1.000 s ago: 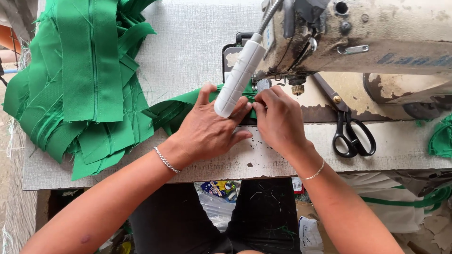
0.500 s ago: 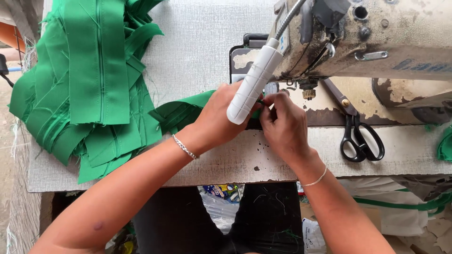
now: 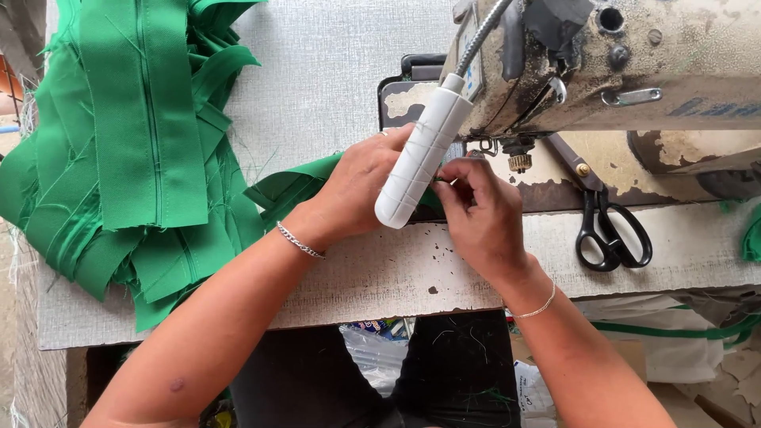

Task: Sewing zippers onto fabric strips using an industrial sewing machine

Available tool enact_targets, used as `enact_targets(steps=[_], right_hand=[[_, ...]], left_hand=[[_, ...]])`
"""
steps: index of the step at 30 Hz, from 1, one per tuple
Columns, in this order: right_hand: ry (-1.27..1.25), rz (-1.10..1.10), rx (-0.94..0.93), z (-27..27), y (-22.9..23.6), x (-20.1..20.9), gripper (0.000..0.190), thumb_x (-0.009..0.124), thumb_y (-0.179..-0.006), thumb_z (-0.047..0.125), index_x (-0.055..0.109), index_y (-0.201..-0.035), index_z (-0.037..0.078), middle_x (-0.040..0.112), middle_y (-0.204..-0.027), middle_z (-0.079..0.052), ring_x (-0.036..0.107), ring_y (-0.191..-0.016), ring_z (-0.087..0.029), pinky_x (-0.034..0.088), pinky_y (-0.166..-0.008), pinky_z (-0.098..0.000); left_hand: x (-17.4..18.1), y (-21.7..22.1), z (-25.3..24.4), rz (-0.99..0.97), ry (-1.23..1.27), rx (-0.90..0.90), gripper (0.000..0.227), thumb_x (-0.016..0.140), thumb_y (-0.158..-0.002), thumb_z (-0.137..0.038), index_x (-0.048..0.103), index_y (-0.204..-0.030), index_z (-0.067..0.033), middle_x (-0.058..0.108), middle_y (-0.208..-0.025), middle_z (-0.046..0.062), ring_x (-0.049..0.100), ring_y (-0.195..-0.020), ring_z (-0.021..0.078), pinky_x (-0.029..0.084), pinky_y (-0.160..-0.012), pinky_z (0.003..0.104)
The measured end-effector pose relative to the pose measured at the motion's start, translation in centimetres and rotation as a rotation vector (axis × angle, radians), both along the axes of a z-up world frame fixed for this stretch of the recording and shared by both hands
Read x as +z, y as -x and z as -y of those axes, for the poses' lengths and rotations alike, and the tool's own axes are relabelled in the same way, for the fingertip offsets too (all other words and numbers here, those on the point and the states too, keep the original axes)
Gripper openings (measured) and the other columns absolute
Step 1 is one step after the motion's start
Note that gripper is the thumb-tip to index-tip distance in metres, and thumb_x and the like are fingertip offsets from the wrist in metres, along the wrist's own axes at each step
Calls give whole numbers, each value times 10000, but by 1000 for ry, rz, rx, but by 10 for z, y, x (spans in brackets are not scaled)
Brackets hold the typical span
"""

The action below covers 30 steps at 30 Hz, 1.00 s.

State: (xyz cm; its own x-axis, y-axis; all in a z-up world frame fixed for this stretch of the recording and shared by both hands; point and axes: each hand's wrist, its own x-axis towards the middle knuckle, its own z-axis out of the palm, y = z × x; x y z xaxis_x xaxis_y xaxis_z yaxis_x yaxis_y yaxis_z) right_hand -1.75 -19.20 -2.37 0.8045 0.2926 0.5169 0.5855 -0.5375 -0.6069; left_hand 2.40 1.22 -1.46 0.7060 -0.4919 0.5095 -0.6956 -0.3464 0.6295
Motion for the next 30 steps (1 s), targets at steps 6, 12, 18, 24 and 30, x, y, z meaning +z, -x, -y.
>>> enact_targets(steps=[6,12,18,24,30], right_hand=[[-33,-23,-124,-5,-2,2,152,810,-911,1,668,-941,46,708,-831,-107,669,-585,-236,524,-515,-346],[43,1,-168,-4,-3,0,69,804,-935,29,739,-947,50,687,-882,-107,658,-593,-233,531,-519,-348],[-62,-202,-160,-2,-4,4,43,727,-963,24,747,-999,39,668,-898,-116,582,-624,-157,490,-543,-318],[-73,-168,-143,-3,-3,7,50,716,-966,-1,740,-1004,22,681,-915,-151,657,-695,-258,503,-575,-346],[-72,-178,-135,-2,-4,4,23,726,-965,4,738,-965,23,687,-890,-130,700,-769,-308,545,-654,-373]], left_hand=[[-4,-5,-1,27,18,-35,135,705,-879,-133,669,-773,-57,563,-907,26,586,-751,303,512,-683,386],[-5,-1,3,7,70,-17,54,712,-824,-36,676,-793,-12,574,-878,76,565,-738,341,488,-658,416],[0,9,15,-42,141,85,82,675,-910,-67,648,-848,-20,560,-912,90,564,-768,360,480,-700,434],[-14,2,15,-64,180,92,156,663,-969,-159,677,-863,-45,574,-907,101,569,-771,361,507,-704,444],[-13,0,15,16,129,80,199,629,-1010,-248,646,-885,-94,561,-942,86,537,-808,336,485,-725,424]])
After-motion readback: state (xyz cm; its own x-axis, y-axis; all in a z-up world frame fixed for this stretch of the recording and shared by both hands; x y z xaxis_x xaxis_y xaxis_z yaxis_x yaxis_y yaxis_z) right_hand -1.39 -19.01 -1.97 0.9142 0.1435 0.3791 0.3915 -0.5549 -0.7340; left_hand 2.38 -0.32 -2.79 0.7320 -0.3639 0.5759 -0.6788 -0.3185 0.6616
